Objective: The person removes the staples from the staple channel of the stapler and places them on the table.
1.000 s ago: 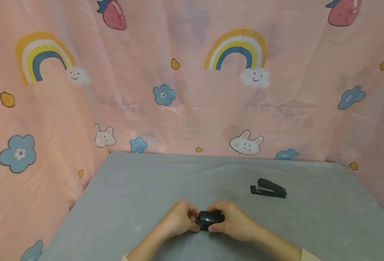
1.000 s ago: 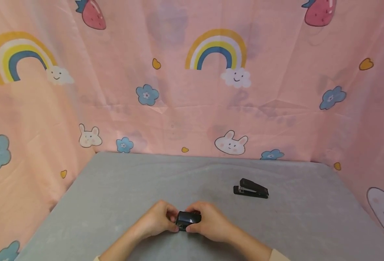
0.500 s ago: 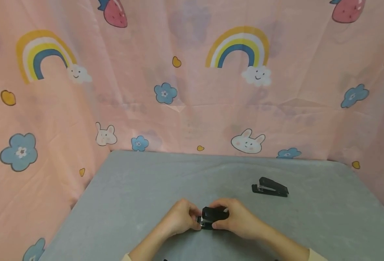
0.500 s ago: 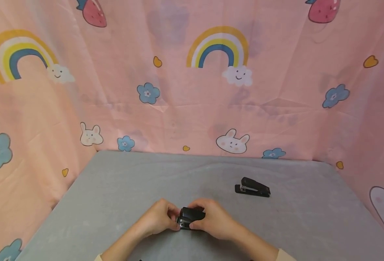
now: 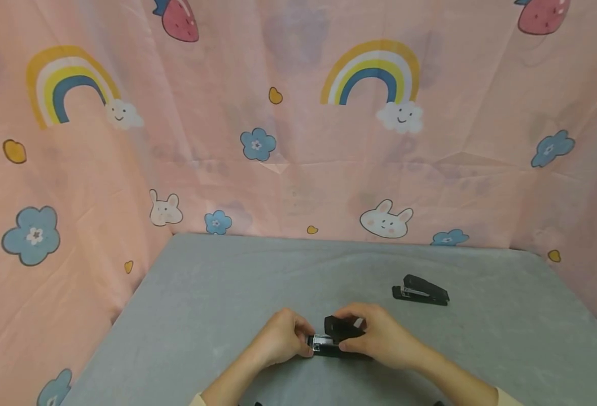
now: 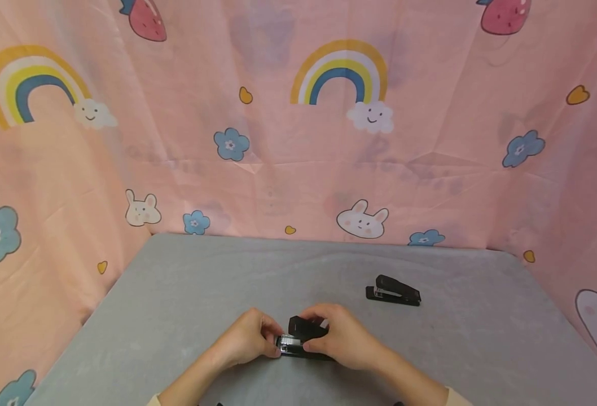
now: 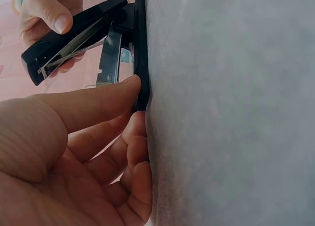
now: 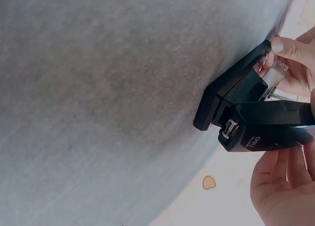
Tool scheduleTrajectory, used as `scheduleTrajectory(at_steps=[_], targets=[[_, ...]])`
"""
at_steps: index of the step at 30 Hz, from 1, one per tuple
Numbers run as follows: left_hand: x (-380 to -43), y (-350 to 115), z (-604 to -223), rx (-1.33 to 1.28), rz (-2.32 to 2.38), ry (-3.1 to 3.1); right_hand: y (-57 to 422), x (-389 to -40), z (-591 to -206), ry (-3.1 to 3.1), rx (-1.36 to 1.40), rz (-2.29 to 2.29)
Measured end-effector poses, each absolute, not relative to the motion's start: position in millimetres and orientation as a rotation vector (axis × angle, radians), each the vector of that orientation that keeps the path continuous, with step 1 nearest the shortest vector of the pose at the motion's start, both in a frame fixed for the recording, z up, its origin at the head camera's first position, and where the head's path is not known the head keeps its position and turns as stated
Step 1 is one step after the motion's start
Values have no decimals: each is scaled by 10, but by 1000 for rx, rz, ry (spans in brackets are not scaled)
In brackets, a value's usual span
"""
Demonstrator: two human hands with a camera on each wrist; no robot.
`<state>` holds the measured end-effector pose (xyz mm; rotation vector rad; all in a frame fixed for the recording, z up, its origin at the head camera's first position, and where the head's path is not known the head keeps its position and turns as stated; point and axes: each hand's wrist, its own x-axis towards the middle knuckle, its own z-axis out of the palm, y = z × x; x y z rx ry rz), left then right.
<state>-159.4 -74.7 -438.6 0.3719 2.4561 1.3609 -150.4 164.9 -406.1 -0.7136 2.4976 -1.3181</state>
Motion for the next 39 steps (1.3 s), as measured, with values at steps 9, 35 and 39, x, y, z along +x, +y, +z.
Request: scheduleTrajectory(at_steps=[9,35,39], targets=[[-1584,-749,-4368,388,1350,2476,1693,-1495,-4050,2550,-721,-1310],[-1589,-725,-4390,325,1325,2474,1939,-1447,-4097,2526,-642,-1453],[-1594,-729,-4393,319,1322,2473,1957,-1442,-4098,2505,-639,-1485]])
